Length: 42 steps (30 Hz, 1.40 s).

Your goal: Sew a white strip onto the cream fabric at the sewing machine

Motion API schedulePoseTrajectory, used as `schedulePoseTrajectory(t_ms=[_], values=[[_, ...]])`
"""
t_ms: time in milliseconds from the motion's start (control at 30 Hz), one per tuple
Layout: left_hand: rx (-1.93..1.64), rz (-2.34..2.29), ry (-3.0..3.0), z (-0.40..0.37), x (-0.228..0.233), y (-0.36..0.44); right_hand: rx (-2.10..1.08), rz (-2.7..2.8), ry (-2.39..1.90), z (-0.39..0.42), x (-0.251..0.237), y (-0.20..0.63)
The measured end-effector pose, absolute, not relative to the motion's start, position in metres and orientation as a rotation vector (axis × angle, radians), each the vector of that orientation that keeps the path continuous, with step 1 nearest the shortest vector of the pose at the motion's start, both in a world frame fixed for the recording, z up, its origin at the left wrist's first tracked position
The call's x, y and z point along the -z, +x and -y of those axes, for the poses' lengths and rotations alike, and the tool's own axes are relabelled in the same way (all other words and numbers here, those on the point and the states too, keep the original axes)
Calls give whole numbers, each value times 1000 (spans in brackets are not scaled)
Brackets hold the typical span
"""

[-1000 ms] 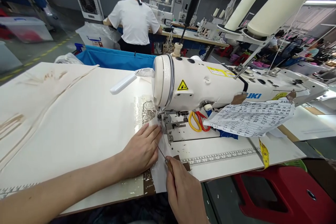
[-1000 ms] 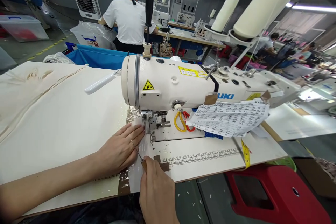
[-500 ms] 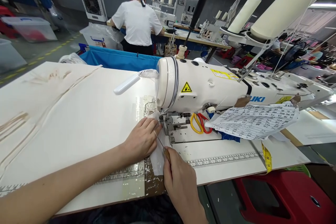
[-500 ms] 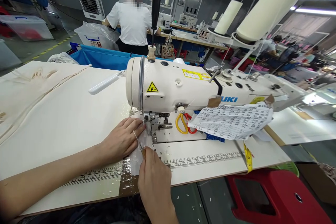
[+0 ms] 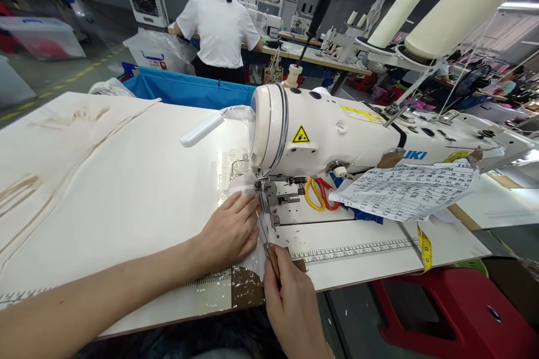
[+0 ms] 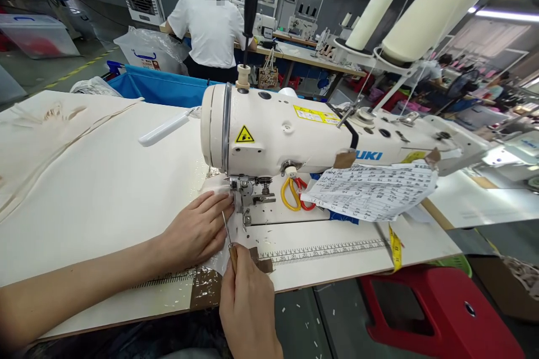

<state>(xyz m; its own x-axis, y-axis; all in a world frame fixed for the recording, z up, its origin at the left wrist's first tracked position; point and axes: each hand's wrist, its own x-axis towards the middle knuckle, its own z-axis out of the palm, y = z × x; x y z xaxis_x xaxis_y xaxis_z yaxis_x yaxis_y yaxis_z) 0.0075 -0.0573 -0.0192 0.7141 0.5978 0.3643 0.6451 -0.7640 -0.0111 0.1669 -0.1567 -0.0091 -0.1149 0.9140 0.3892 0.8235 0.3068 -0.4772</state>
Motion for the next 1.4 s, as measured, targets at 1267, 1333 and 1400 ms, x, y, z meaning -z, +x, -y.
schedulePoseTrajectory(t_ms=[1267,1333,1400], values=[[365,1024,-2825,68,19,9,-790,1566,-1663,169,26,214],[366,1023,-2831,68,19,9,-786,1571,-1663,168,26,214],[370,1023,-2835,68,20,9,-776,1574,-1658,168,27,215]])
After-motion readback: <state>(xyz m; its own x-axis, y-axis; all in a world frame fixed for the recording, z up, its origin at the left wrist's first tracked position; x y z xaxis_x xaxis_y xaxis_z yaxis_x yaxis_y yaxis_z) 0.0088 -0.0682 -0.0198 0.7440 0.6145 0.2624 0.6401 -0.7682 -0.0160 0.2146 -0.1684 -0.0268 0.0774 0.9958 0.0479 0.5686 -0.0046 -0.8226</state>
